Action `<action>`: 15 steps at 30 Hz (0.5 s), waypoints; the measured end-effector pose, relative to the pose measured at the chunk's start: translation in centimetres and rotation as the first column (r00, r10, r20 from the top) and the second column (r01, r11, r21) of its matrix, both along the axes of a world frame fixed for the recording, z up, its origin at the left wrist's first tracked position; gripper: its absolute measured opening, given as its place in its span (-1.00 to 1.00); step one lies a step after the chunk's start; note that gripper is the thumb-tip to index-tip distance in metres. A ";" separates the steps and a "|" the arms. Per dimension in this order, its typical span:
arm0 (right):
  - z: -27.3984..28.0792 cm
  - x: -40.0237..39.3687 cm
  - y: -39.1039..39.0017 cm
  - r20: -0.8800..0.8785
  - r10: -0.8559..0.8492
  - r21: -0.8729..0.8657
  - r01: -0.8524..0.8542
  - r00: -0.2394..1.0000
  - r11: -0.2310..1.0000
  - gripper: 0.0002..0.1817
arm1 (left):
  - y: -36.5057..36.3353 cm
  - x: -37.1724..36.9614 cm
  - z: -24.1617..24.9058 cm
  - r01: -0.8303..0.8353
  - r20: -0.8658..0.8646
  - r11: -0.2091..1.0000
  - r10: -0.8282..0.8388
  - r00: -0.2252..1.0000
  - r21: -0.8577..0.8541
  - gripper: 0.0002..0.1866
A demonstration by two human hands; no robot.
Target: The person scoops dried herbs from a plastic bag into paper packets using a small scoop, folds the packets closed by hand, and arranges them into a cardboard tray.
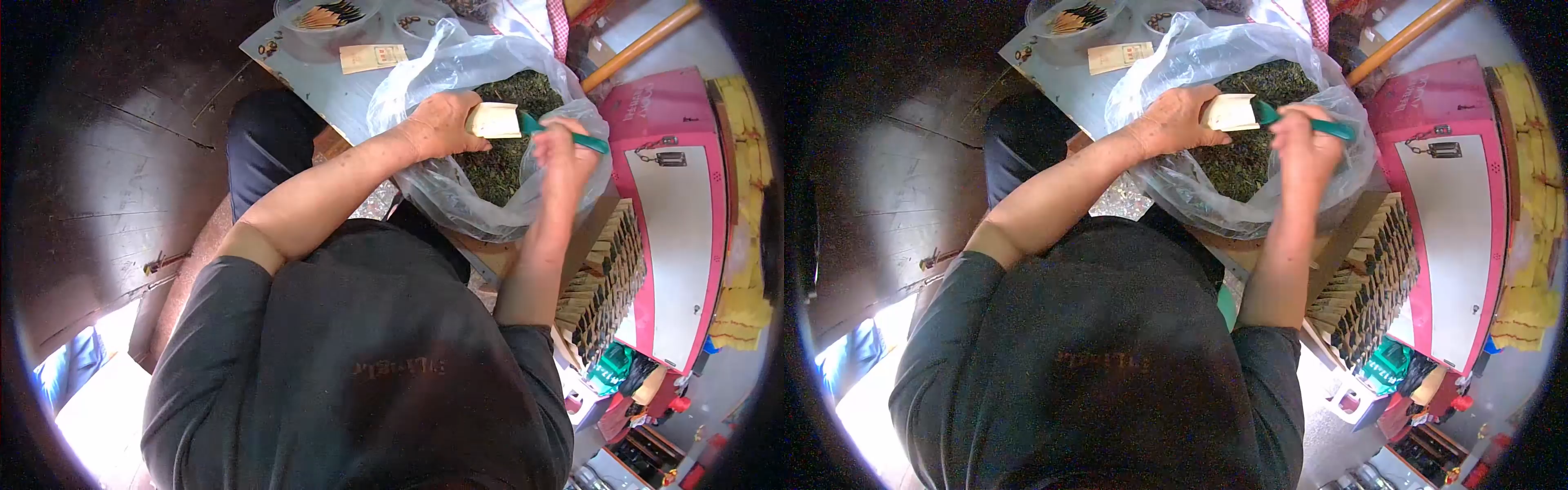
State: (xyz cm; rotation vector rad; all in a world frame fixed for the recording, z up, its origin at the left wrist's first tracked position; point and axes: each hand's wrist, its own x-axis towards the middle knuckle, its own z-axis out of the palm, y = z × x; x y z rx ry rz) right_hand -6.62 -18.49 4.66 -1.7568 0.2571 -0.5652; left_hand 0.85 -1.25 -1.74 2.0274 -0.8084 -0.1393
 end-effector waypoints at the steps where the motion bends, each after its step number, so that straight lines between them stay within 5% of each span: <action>1: -0.1 0.1 0.6 0.002 0.001 0.001 -0.001 1.000 1.000 -0.87 | 0.0 0.0 0.0 -0.001 0.002 1.000 0.001 1.000 0.001 -0.44; 3: -0.2 0.2 1.2 0.100 0.087 -0.240 -0.061 0.991 0.969 -0.88 | 0.1 0.0 0.1 0.000 -0.019 1.000 0.000 1.000 0.004 -0.44; 9: 0.9 -1.3 -1.3 0.167 -0.085 -0.283 0.130 0.982 0.950 -0.88 | 0.1 -0.1 0.2 -0.010 -0.009 1.000 0.010 1.000 -0.002 -0.43; 11: -0.4 -1.6 -1.8 0.247 -0.100 -0.578 0.230 0.964 0.783 -0.90 | 0.0 -0.1 0.1 -0.007 -0.018 0.999 0.007 1.000 -0.035 -0.42; 12: -1.7 -2.1 -1.9 0.149 -0.071 -0.596 0.147 0.986 0.789 -0.91 | 0.0 0.0 0.1 -0.007 -0.028 0.998 0.005 1.000 -0.067 -0.42; 15: -4.6 -3.4 -0.2 -0.048 0.138 -0.825 -0.117 0.989 0.552 -0.87 | -0.1 -0.5 1.8 0.032 -0.031 0.972 -0.041 0.999 -0.232 -0.42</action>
